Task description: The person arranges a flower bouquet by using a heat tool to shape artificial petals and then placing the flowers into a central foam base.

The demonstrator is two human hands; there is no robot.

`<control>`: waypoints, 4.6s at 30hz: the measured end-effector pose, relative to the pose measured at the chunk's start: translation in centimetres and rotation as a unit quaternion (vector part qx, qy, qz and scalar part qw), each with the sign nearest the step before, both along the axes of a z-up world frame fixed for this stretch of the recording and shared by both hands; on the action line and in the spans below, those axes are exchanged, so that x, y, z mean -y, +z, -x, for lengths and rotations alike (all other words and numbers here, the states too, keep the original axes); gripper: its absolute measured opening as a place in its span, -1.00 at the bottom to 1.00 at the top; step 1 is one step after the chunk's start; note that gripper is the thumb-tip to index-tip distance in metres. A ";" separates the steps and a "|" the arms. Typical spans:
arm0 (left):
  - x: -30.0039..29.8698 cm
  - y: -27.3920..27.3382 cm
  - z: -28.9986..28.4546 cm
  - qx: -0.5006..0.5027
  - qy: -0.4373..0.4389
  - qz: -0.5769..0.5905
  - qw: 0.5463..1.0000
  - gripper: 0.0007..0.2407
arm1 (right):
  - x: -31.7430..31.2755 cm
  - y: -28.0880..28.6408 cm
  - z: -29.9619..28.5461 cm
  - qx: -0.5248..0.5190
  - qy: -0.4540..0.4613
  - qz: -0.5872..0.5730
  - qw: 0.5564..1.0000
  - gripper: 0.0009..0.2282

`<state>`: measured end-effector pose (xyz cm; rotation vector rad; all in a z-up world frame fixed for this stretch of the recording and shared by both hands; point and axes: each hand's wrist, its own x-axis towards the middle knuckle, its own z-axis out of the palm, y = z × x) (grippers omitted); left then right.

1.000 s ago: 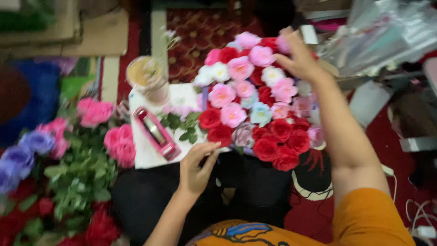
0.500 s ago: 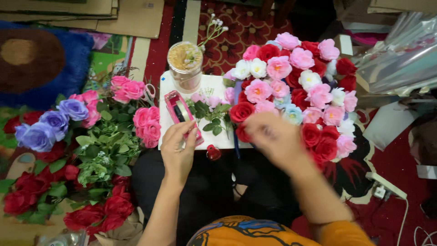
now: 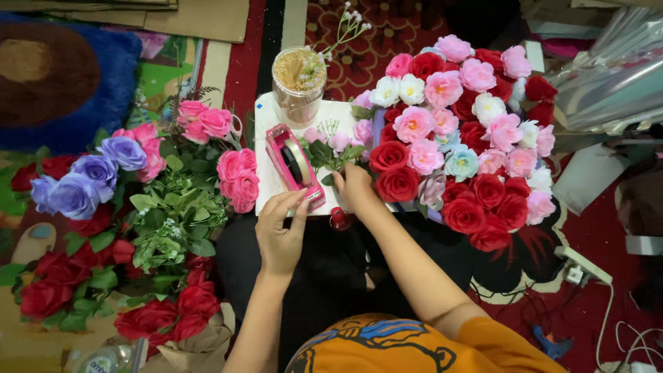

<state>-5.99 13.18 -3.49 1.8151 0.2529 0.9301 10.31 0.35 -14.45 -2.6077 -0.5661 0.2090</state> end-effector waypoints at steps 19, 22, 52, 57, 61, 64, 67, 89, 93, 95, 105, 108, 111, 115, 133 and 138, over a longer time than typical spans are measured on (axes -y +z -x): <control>0.4 0.9 0.4 -0.020 -0.046 0.035 0.998 -0.86 | -0.2 -6.6 -4.0 -0.098 -0.119 -0.108 0.982 -0.90; 0.5 0.7 0.3 -0.026 -0.045 0.035 0.998 -0.86 | -0.5 -6.0 -3.0 -0.105 -0.161 -0.163 0.968 -0.88; 3.5 -0.4 -5.3 -0.057 -0.018 0.320 0.946 -0.95 | 0.8 16.1 6.1 -0.078 -0.020 -0.450 0.890 -0.89; 3.5 1.0 -4.4 -0.092 -0.047 0.256 0.961 -0.89 | 0.6 14.5 5.3 -0.223 -0.081 -0.502 0.832 -0.94; 3.8 2.5 -4.2 -0.054 -0.095 0.350 0.930 -0.93 | 0.7 13.9 5.3 -0.283 -0.101 -0.562 0.771 -0.94; 4.1 2.3 -4.2 -0.052 -0.105 0.329 0.937 -0.90 | 0.6 13.9 5.6 -0.271 -0.107 -0.578 0.762 -0.91; 4.0 1.6 -4.2 -0.018 -0.062 0.194 0.979 -0.94 | 0.3 14.4 6.0 -0.257 -0.108 -0.585 0.761 -0.92; 1.6 -2.5 0.7 0.009 0.093 0.080 0.992 -0.89 | 1.5 18.1 5.6 -0.126 -0.020 -0.640 0.758 -0.80; -5.9 -4.7 2.4 -0.109 0.170 0.103 0.974 -0.89 | 3.1 19.2 5.9 -0.128 0.017 -0.616 0.777 -0.90; -10.2 -3.6 3.3 -0.119 0.196 0.056 0.972 -0.95 | 3.1 19.0 6.2 -0.138 0.021 -0.614 0.777 -0.85; -23.1 -13.4 1.6 -0.400 0.334 -0.365 0.772 -0.87 | 2.0 16.3 6.8 -0.122 0.049 -0.621 0.773 -0.85; -24.8 -18.1 0.8 -0.408 0.337 -0.413 0.741 -0.91 | 2.0 14.3 5.8 -0.145 0.021 -0.584 0.798 -0.87; -15.7 -2.3 4.6 -0.206 0.355 -0.314 0.856 -0.89 | 1.3 15.3 5.7 -0.164 -0.007 -0.579 0.799 -0.90; -6.8 2.4 1.7 -0.048 0.280 -0.262 0.922 -0.89 | 1.0 14.5 5.5 -0.189 -0.046 -0.595 0.780 -0.89; 5.5 1.7 -5.5 -0.053 -0.134 0.439 0.887 -0.97 | 3.0 13.4 5.9 -0.227 -0.027 -0.535 0.813 -0.90; 5.2 1.3 -5.5 -0.096 -0.103 0.487 0.862 -0.94 | 3.1 14.4 6.1 -0.245 0.000 -0.537 0.807 -0.91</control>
